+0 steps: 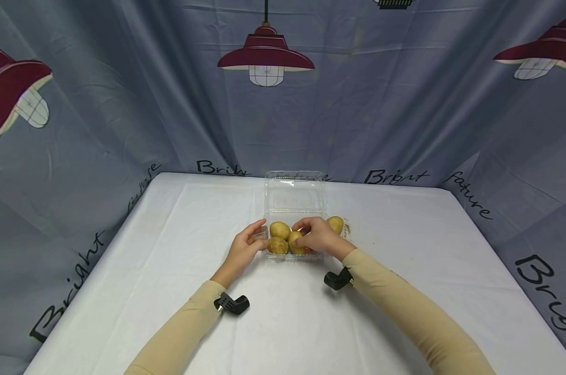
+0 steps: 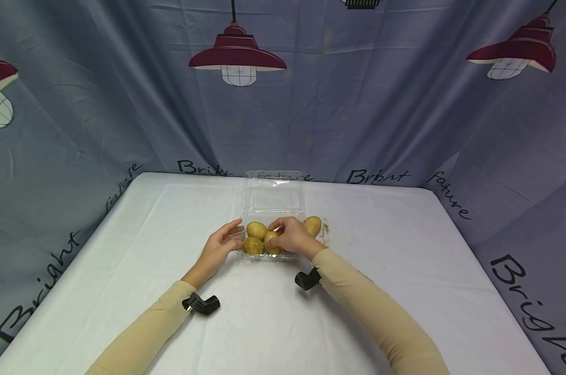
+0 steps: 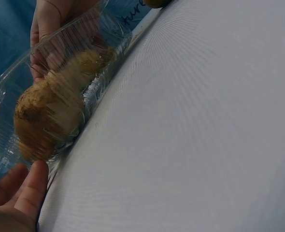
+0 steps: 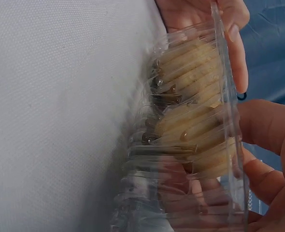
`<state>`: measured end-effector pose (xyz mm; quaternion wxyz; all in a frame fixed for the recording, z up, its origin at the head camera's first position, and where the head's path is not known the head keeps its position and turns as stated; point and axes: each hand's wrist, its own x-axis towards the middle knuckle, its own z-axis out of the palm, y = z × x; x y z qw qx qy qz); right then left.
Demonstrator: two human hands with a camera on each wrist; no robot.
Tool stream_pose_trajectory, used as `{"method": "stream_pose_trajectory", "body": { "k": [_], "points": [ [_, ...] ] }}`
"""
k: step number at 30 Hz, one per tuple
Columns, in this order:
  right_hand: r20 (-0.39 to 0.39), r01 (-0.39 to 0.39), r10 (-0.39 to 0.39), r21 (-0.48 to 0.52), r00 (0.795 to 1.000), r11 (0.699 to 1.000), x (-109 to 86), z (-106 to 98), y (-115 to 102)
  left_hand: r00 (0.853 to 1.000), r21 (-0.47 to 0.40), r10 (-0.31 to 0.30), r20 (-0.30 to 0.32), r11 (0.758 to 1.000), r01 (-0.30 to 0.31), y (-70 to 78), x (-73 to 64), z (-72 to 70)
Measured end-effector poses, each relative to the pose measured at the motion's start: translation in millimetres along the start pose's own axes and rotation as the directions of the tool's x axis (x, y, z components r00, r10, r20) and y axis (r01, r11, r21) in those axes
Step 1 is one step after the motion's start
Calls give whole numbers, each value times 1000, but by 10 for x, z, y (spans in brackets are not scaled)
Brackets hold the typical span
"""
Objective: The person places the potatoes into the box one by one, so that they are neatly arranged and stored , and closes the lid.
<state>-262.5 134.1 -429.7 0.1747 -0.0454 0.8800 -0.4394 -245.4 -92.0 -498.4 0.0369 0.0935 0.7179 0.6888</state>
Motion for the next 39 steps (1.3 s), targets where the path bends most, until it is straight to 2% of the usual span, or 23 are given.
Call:
{"method": "stream_pose_trajectory", "body": {
  "k": [5,9,17,28,36,39],
  "points": [
    [20,8,-7,-90,1000,996,25,32,2,1000,-7,-5,4,1000,5,-4,10,-4],
    [32,15,-11,-120,999,993,29,45,-6,1000,3,-4,8,1000,4,8,1,-8],
    [29,10,-6,-111,1000,994,3,41,-41,1000,3,0,14,1000,0,42,-3,-11],
    [34,11,-7,-132,999,991,12,33,-23,1000,9,-3,5,1000,3,-11,4,0],
    [42,7,0,-165,999,986,-12,-76,-76,1000,-12,-2,9,1000,3,9,3,7],
    [51,-17,24,-133,998,991,-22,-141,-105,1000,-9,0,7,1000,0,5,-6,2]
  ]
}}
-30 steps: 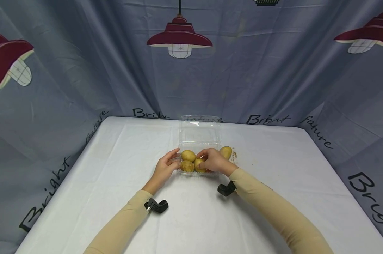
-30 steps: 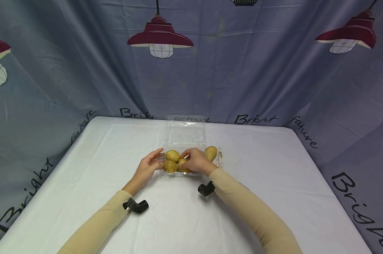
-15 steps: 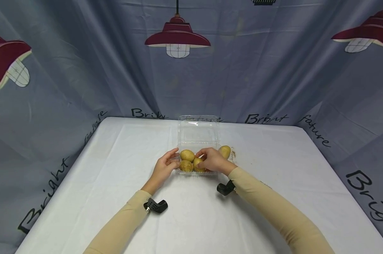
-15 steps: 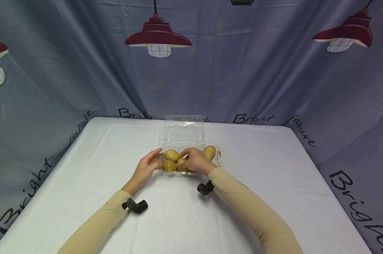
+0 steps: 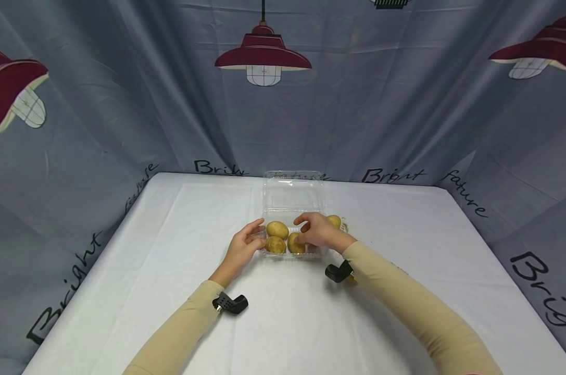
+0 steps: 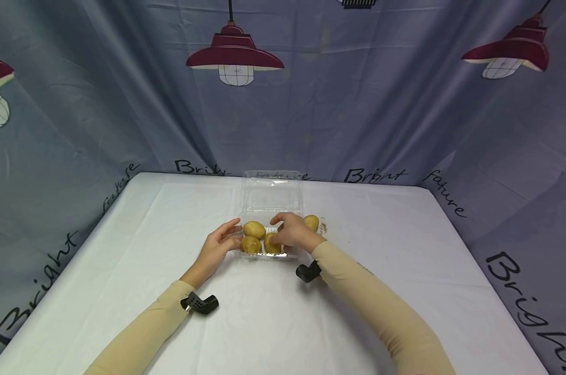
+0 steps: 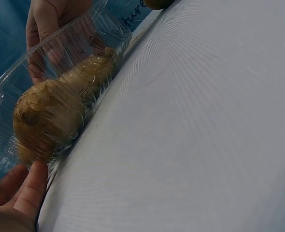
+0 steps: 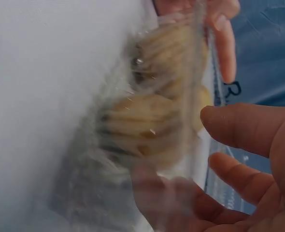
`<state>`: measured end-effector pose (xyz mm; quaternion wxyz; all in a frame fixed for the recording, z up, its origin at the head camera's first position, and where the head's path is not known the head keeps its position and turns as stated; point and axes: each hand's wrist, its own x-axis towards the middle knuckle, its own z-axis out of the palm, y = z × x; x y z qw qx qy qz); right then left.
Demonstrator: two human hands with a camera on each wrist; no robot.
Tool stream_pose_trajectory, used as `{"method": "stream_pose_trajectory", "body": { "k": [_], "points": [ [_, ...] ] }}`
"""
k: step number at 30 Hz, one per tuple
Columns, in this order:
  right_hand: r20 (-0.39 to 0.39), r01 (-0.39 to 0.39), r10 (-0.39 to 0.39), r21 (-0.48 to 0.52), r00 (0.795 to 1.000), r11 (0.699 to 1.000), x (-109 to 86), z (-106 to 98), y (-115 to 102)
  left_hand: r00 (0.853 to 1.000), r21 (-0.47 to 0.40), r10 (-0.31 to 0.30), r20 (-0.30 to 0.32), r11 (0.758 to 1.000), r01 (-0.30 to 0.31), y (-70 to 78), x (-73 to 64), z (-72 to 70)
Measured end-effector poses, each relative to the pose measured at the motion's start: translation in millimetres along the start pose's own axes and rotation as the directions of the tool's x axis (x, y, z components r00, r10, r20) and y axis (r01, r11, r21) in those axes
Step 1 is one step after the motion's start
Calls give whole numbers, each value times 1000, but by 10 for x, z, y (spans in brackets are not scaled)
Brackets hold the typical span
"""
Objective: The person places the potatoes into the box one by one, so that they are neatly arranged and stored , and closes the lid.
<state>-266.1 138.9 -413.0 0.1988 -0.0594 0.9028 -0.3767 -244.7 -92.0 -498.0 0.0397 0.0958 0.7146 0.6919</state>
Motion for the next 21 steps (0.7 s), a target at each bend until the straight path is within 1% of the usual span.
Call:
{"method": "stream_pose_trajectory", "body": {
  "k": [3,7,10,13,19,21],
  "points": [
    [7,-10,10,21,1000,1000,-13,-82,-13,1000,5,-2,-1,1000,2,2,-3,-2],
    [-1,-15,16,51,1000,999,-30,-204,-18,1000,11,-2,1,1000,2,-7,0,-5],
    [-14,-3,4,89,1000,996,-53,-304,-18,1000,11,-4,-4,1000,4,-22,0,-8],
    [-30,14,-10,106,999,994,-95,-412,-12,1000,13,-8,-8,1000,8,-28,0,-8],
    [-72,14,-7,98,997,995,-239,-638,54,1000,12,-3,-5,1000,3,-11,0,-1],
    [-85,8,0,89,996,996,-296,-700,98,1000,14,9,-4,1000,-9,-10,3,-1]
  ]
}}
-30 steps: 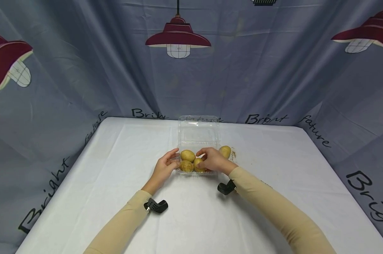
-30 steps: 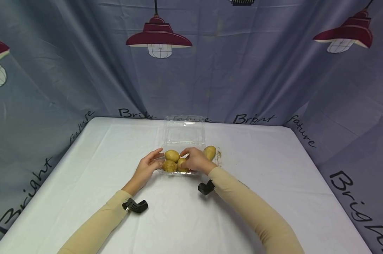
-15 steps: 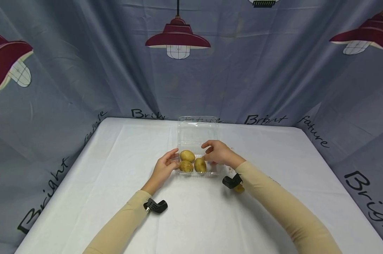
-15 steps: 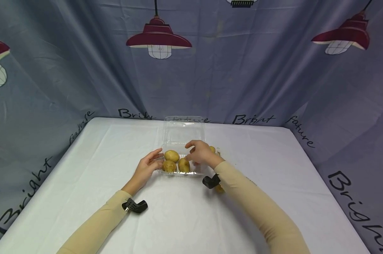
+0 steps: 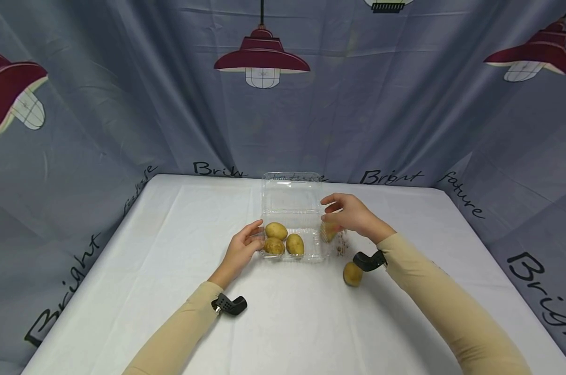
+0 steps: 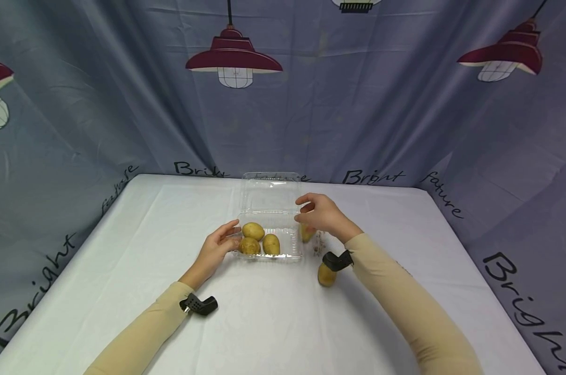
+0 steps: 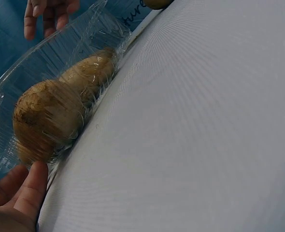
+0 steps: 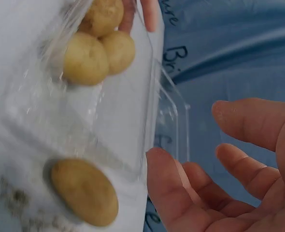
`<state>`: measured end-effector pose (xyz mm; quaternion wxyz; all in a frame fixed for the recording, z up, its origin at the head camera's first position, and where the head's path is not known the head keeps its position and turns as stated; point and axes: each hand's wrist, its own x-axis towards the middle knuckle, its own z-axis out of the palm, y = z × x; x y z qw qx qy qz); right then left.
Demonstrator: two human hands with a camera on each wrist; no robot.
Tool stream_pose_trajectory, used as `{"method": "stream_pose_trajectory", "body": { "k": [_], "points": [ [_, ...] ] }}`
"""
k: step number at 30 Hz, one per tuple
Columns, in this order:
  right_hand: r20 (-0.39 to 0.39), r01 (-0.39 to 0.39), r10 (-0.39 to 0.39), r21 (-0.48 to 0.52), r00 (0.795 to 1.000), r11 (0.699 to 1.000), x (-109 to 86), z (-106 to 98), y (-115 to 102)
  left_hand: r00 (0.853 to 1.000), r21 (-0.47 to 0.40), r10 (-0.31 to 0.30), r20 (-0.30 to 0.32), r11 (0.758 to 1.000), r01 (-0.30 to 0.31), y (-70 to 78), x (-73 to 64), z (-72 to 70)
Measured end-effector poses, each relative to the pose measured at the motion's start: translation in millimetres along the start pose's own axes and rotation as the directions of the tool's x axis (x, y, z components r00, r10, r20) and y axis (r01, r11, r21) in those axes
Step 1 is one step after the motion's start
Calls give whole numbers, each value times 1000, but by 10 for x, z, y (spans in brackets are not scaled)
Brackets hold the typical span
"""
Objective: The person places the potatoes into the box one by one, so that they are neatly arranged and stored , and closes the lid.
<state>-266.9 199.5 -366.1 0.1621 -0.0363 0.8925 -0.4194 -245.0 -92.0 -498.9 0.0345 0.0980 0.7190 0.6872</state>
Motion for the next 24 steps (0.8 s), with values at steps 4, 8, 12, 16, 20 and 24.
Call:
{"method": "stream_pose_trajectory", "body": {
  "k": [4,8,12,16,20,24],
  "points": [
    [-21,-19,18,-5,1000,1000,-91,-120,118,1000,5,17,-4,1000,-17,1,-4,-1],
    [-38,-36,36,-7,999,999,-194,-222,269,1000,-5,11,-1,1000,-11,7,-10,-2],
    [-47,-41,41,-8,998,999,-314,-307,428,1000,-3,-1,1,1000,1,6,-11,1],
    [-53,-36,36,0,998,999,-420,-370,565,1000,-2,3,2,1000,-3,14,-14,4],
    [-59,-40,40,14,997,999,-486,-391,668,1000,-3,3,5,1000,-2,30,-20,-2],
    [-58,-48,50,38,997,998,-530,-378,763,1000,-5,-6,-2,1000,6,33,-25,6]
  ]
}}
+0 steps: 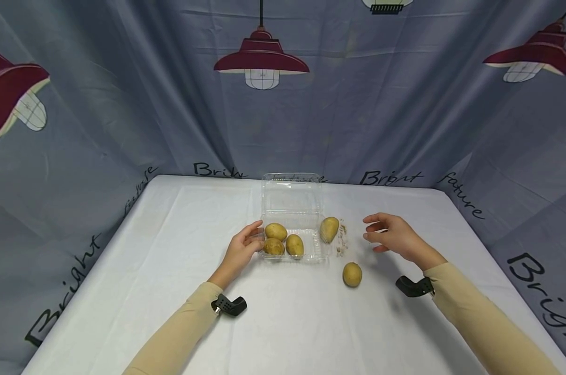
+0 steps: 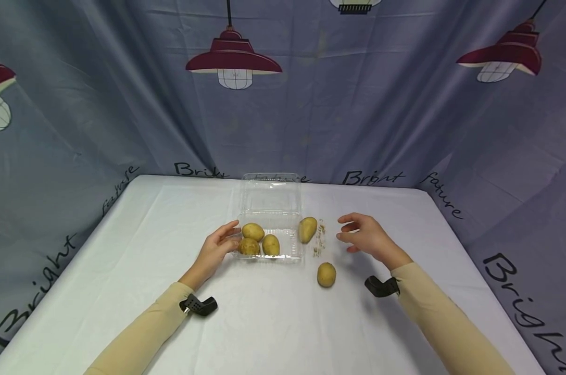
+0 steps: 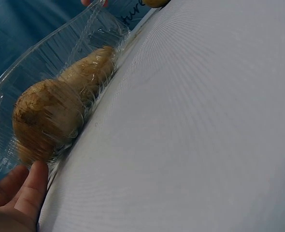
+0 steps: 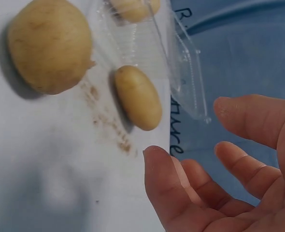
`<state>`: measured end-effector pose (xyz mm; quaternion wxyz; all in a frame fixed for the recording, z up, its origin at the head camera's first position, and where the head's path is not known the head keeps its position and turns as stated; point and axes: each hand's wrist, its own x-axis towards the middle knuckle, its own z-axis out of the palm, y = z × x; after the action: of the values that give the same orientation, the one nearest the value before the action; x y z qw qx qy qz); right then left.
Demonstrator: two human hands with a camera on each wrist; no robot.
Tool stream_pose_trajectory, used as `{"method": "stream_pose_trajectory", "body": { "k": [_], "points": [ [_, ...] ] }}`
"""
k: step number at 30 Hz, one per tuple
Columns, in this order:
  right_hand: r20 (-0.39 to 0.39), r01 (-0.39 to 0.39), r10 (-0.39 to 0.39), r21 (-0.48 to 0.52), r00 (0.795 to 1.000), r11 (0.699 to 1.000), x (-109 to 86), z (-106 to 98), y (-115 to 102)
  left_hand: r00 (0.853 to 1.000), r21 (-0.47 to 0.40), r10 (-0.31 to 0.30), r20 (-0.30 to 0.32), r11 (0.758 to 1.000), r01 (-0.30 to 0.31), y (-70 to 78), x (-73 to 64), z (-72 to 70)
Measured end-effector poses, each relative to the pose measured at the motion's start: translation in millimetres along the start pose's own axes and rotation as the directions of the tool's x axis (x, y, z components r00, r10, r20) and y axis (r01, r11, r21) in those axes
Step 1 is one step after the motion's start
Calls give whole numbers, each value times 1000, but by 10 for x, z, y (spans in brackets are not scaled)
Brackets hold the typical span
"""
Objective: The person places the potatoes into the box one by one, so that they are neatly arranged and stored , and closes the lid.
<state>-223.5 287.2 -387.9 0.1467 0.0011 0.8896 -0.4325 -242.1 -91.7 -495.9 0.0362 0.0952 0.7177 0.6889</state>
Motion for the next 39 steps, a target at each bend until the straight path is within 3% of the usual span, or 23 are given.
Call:
{"method": "stream_pose_trajectory", "body": {
  "k": [11,19,28,39],
  "points": [
    [8,-25,25,64,1000,998,-117,151,266,1000,3,6,-1,1000,-6,-30,15,-4],
    [28,-43,40,116,999,992,-174,300,423,993,5,121,0,993,-121,-61,-7,-9],
    [36,-63,59,132,998,989,-198,413,510,1000,-4,-1,7,1000,1,-29,6,-5],
    [46,-51,44,170,998,984,-231,519,465,1000,-1,6,5,1000,-6,-30,16,-1]
  ]
}}
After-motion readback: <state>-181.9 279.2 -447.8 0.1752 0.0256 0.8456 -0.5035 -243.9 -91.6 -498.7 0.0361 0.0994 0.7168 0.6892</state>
